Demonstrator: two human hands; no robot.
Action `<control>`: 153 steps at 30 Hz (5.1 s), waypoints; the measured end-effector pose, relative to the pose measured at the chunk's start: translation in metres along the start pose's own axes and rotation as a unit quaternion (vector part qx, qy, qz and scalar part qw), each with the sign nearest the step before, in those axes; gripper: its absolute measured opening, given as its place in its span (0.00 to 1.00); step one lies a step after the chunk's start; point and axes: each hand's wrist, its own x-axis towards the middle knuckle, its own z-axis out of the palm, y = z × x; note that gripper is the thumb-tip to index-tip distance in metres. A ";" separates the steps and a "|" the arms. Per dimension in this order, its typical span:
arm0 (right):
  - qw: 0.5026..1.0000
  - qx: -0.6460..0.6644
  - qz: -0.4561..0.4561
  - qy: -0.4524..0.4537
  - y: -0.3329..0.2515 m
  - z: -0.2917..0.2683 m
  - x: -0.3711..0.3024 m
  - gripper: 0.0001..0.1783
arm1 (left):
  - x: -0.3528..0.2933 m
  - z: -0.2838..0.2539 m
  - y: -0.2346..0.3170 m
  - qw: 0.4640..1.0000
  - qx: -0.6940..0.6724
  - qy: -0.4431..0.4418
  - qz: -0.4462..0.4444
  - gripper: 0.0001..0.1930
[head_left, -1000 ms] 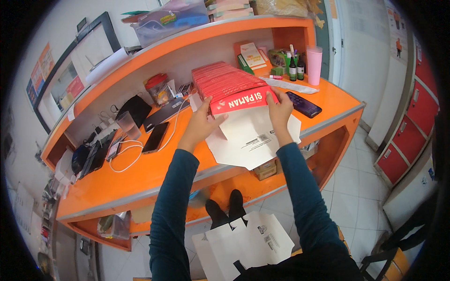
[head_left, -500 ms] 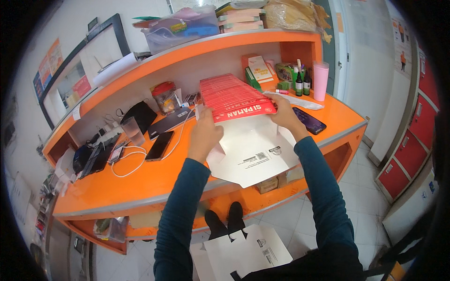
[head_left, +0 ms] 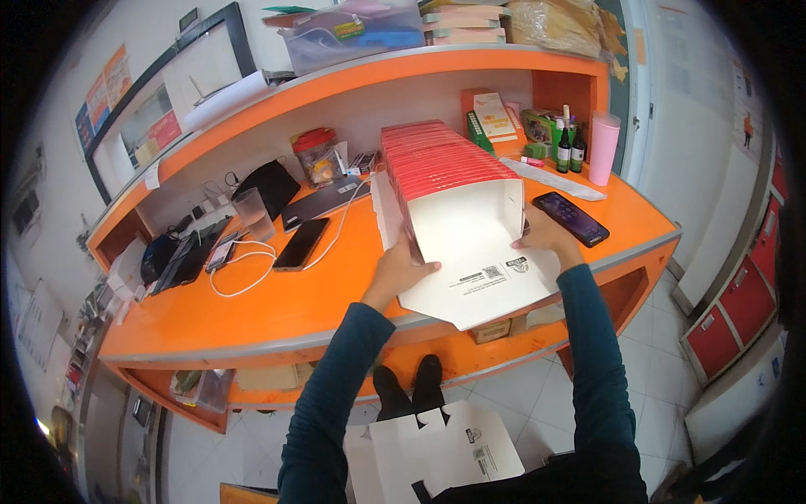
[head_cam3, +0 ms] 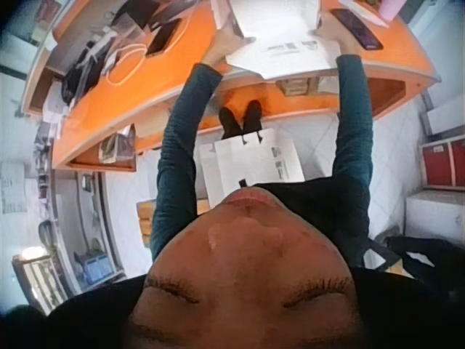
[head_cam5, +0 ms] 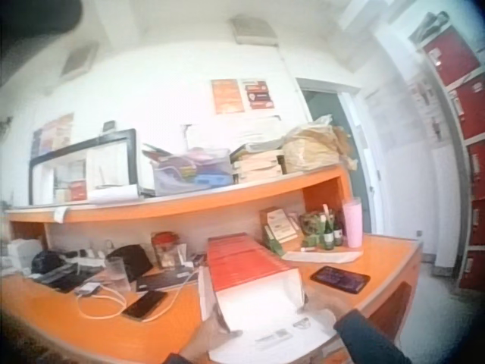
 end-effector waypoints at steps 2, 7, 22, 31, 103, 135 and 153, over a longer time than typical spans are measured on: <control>0.977 -0.134 0.164 -0.003 0.007 0.002 -0.011 0.30 | 0.004 -0.004 0.011 0.988 0.041 -0.095 -0.115 0.41; 0.973 -0.181 0.122 0.079 -0.012 0.011 -0.026 0.37 | -0.011 -0.022 0.043 0.967 0.100 -0.162 -0.167 0.39; 0.866 -0.135 -0.162 -0.453 -0.230 0.233 -0.463 0.36 | -0.536 -0.098 0.116 0.910 0.120 -0.372 -0.141 0.28; 0.788 0.129 0.059 -0.599 -0.194 0.176 -0.397 0.15 | -0.517 -0.085 0.137 0.900 -0.132 -0.068 -0.410 0.08; 0.891 0.300 0.256 -0.226 -0.239 0.102 -0.331 0.52 | -0.349 -0.055 0.135 0.980 -0.104 0.110 -0.126 0.45; 0.980 -0.008 0.025 -0.198 -0.288 0.102 -0.277 0.20 | -0.297 -0.079 0.183 0.994 0.010 0.020 -0.110 0.29; 0.976 -0.146 -0.128 -0.101 -0.287 0.055 -0.265 0.34 | -0.275 -0.073 0.209 0.983 -0.050 0.166 -0.064 0.06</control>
